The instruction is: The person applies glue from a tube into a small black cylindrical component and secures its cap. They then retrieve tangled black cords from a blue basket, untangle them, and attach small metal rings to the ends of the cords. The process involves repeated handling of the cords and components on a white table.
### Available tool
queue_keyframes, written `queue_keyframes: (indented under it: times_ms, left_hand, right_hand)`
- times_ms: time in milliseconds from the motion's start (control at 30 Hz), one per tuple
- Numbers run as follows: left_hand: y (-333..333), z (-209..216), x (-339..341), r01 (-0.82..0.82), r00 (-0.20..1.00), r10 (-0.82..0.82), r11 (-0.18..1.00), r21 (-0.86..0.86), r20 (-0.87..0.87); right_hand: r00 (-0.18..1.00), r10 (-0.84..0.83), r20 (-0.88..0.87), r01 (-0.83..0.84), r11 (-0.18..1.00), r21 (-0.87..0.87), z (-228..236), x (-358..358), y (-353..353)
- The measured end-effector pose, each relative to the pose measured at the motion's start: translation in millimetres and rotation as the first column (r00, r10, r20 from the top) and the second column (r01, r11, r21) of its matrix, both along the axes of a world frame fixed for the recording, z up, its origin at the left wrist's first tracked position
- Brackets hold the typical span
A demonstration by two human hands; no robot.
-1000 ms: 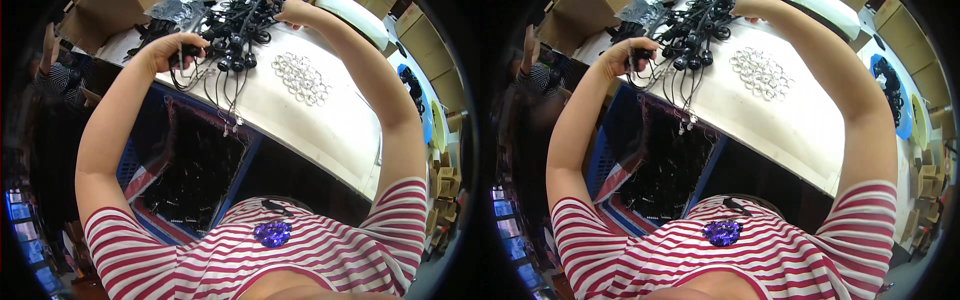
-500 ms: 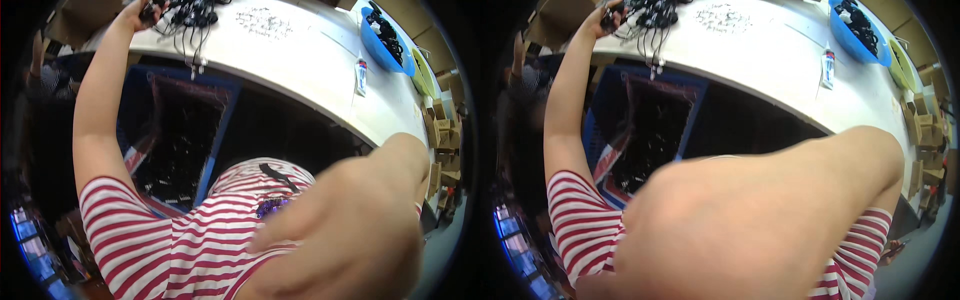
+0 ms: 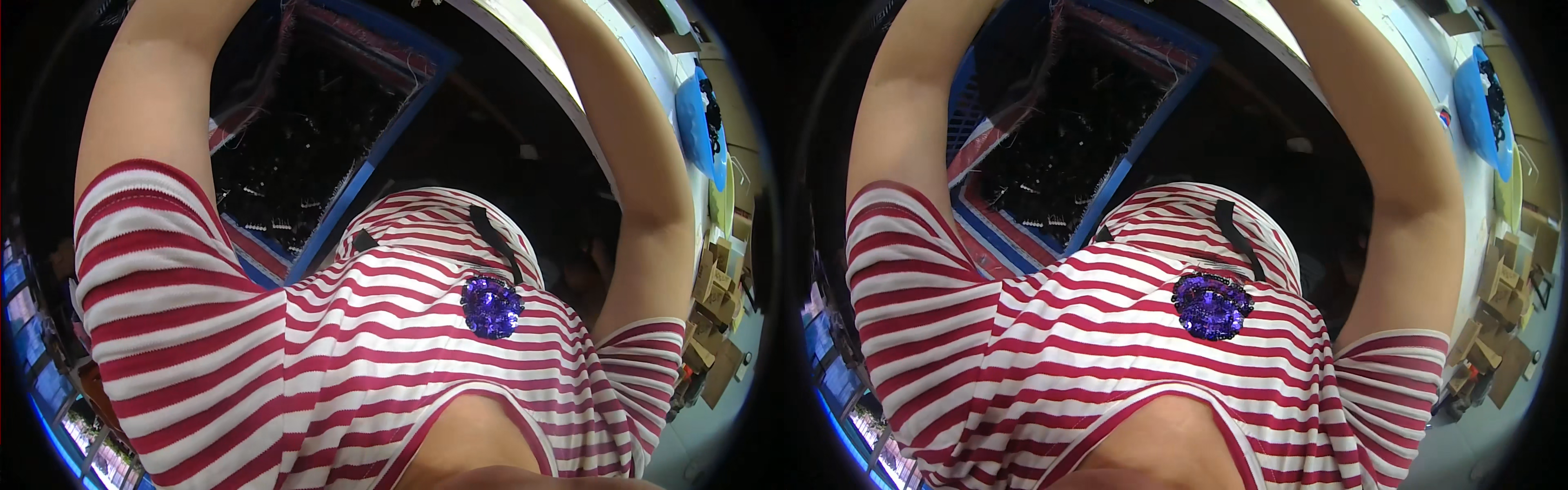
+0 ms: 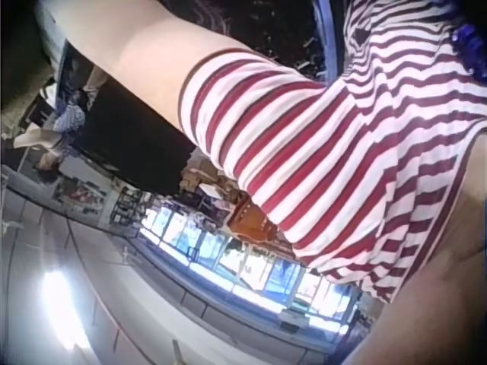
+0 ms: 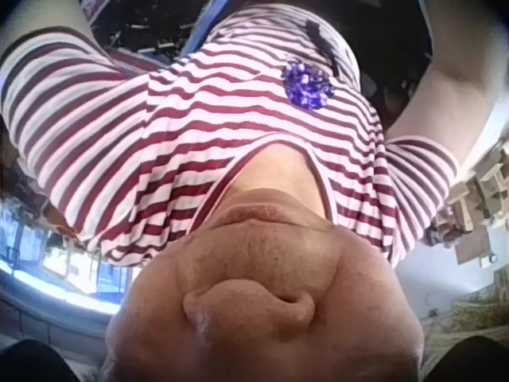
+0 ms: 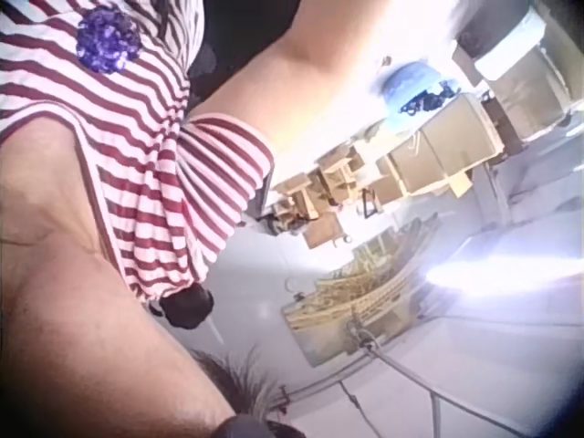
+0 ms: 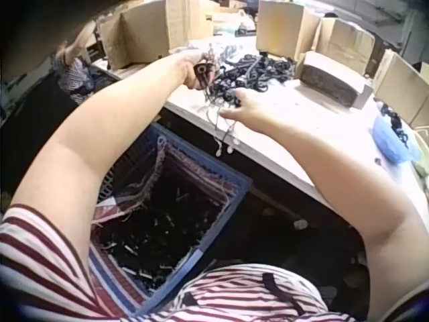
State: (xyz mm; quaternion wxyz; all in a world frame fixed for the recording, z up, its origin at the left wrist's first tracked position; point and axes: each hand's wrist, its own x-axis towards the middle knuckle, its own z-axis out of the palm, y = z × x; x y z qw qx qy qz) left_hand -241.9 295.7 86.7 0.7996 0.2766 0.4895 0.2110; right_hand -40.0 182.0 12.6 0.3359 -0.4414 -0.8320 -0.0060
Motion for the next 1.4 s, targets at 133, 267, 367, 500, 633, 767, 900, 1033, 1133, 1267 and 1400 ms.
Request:
queue_keyframes:
  times_ms: [133,267,367,500,633,767,900,1033,1133,1267,1400]
  left_hand:
    - [-2,-12,4,-0.103,0.994,0.108,0.979,0.179,-0.022]
    - [8,7,-17,-0.094,0.995,0.078,0.935,0.341,0.060]
    - [3,27,-7,-0.148,0.989,0.135,0.940,0.308,0.061]
    - [-12,19,-5,-0.058,0.987,0.119,0.891,0.450,-0.108]
    - [-33,-18,5,0.229,0.848,0.013,0.892,0.389,-0.530]
    - [-41,-25,-21,0.144,0.879,0.021,0.941,0.307,-0.476]
    - [-50,-26,-39,0.082,0.752,0.205,0.914,0.398,-0.626]
    - [-77,-22,-44,0.072,0.667,0.292,0.890,0.450,-0.685]
    - [-79,-31,-39,0.016,0.705,0.355,0.858,0.513,-0.615]
    - [-81,-66,-21,0.085,0.628,0.501,0.718,0.691,-0.596]
    - [-53,-114,-38,0.531,0.347,0.748,0.339,0.776,-0.565]
  right_hand:
    - [0.972,0.139,-0.191,-0.193,0.934,-0.302,-6,-35,45]
    - [0.961,0.157,-0.230,-0.235,0.899,-0.370,21,-55,42]
    - [0.580,-0.206,-0.788,-0.677,0.416,-0.607,67,-46,27]
    - [0.416,-0.269,-0.869,-0.860,0.196,-0.472,50,-31,27]
    - [0.838,-0.195,-0.510,-0.285,0.641,-0.713,10,-1,-3]
    - [0.992,-0.081,-0.102,0.058,0.977,-0.207,7,37,-15]
    - [0.992,-0.120,-0.047,0.114,0.987,-0.116,2,51,-5]
    - [0.980,0.061,-0.191,-0.081,0.992,-0.099,15,23,-6]
    - [0.972,0.130,-0.193,-0.136,0.991,-0.015,7,-4,6]
    - [0.939,0.171,-0.299,-0.235,0.952,-0.196,-8,-20,26]
    - [0.804,0.156,-0.573,-0.393,0.863,-0.317,-21,-8,39]
